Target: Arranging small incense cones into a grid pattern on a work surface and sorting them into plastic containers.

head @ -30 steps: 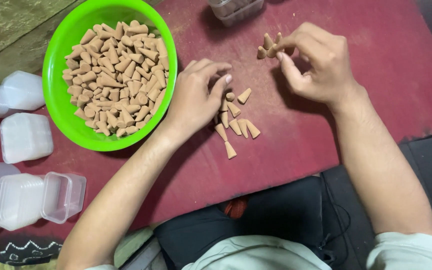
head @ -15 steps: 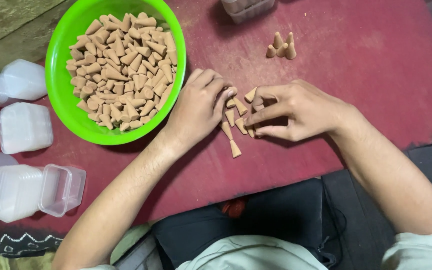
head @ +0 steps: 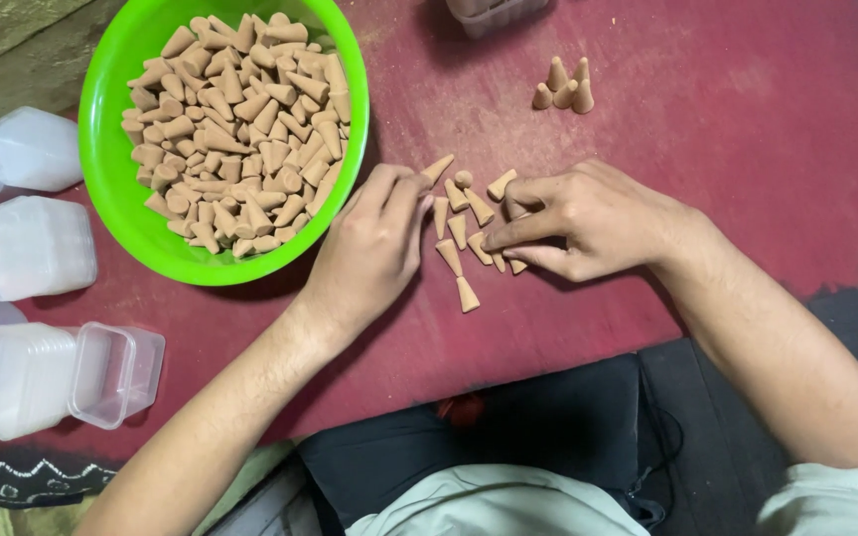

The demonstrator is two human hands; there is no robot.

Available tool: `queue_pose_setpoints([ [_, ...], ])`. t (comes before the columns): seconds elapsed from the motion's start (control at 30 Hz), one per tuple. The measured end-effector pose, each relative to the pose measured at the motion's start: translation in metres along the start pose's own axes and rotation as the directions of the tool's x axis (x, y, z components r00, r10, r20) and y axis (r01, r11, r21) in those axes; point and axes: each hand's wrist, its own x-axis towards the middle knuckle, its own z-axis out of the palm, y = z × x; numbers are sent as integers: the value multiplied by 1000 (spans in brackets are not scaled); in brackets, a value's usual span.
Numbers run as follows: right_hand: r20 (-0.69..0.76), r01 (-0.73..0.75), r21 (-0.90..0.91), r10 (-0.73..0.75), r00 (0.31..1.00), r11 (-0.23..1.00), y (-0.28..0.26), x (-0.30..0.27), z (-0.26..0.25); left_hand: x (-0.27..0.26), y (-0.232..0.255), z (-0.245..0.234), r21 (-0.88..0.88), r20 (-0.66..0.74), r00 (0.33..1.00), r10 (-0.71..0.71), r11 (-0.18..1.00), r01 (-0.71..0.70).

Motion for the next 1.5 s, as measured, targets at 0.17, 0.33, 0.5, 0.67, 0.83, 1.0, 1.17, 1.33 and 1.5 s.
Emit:
queue_pose_setpoints([
  [0.17, 29, -51, -45, 53, 998, 998, -4, 1, -2, -7, -2, 13, -2, 133, 956, -260, 965, 263],
  [0.33, 10, -75, -104, 76, 997, 992, -3, 0, -2, 1, -9, 13, -90, 230, 910, -346, 923, 374],
  [0.5, -76, -37, -243, 19, 997, 969, 3, -3, 5, 1, -21, 19, -110, 196, 934, -299, 940, 324],
  [0.67, -248, -49, -136, 14, 969, 989, 20, -16, 13, 1, -20, 19, -114, 210, 917, -339, 923, 368],
  [0.83, -554, 10, -170, -104, 826, 985, 32, -23, -9, 11, -5, 11, 5, 365, 780, -509, 839, 545],
  [1.0, -742, -366, 58, 285, 606, 929, 33, -28, -22, 11, -6, 14, -47, 279, 860, -426, 889, 456],
  [1.17, -678, -520, -75, 339, 652, 851, 53, -35, -18, 18, -4, 13, -23, 326, 786, -525, 827, 562],
  [1.33, -645, -559, -102, 373, 667, 823, 57, -36, -15, 17, 2, 8, -20, 315, 777, -545, 815, 579],
  [1.5, -619, -588, -166, 380, 687, 792, 64, -40, -12, 19, 13, -3, -92, 144, 909, -391, 910, 405],
])
